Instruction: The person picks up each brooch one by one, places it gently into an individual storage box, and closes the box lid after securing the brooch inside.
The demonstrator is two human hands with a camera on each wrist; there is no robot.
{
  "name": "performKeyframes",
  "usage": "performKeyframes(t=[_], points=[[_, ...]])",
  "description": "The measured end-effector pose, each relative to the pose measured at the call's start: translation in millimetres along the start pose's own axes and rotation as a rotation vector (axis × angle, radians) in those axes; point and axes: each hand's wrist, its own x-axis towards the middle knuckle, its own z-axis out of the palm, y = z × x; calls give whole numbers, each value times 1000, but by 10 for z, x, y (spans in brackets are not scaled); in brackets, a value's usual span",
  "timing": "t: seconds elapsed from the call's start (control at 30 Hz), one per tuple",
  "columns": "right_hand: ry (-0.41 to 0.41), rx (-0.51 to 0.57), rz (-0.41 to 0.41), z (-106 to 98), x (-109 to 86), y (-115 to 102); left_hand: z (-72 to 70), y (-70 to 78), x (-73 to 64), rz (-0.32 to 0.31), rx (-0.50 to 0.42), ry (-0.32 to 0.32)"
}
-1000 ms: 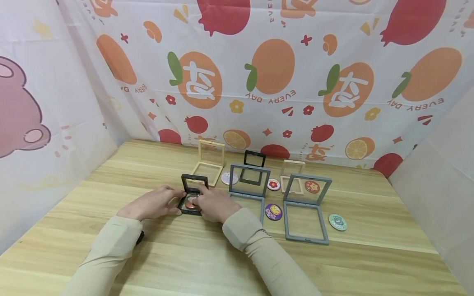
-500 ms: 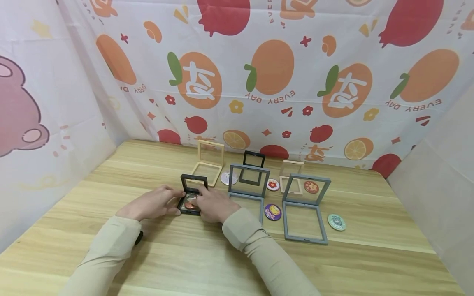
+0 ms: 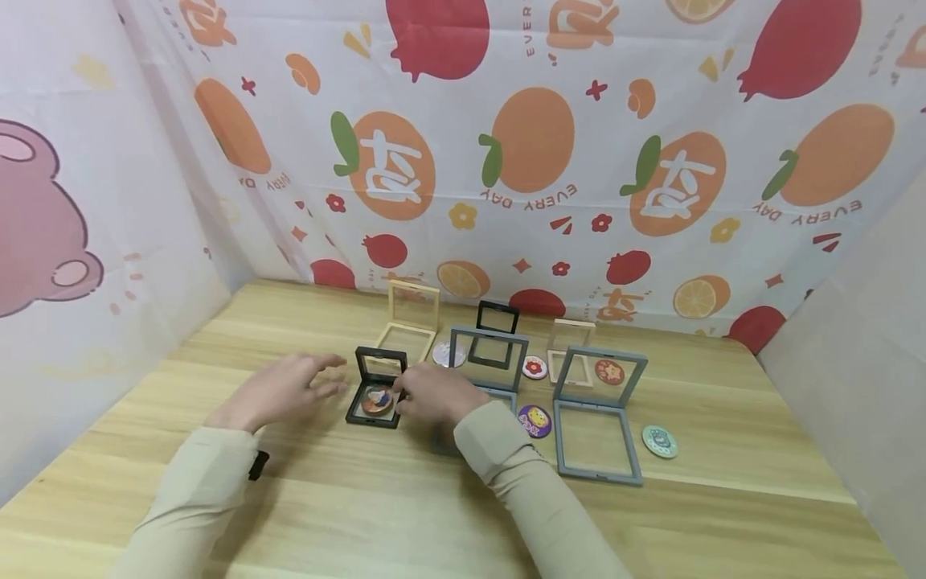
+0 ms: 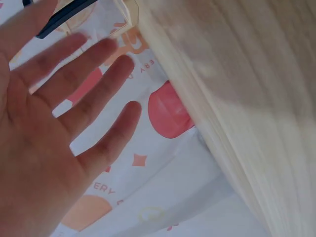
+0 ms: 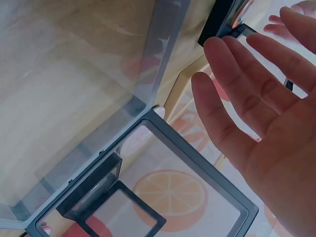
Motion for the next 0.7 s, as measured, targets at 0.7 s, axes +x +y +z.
performKeyframes(t=[0.7], points=[[220, 75, 123, -28, 45, 62, 12, 89, 141, -163, -84, 171]])
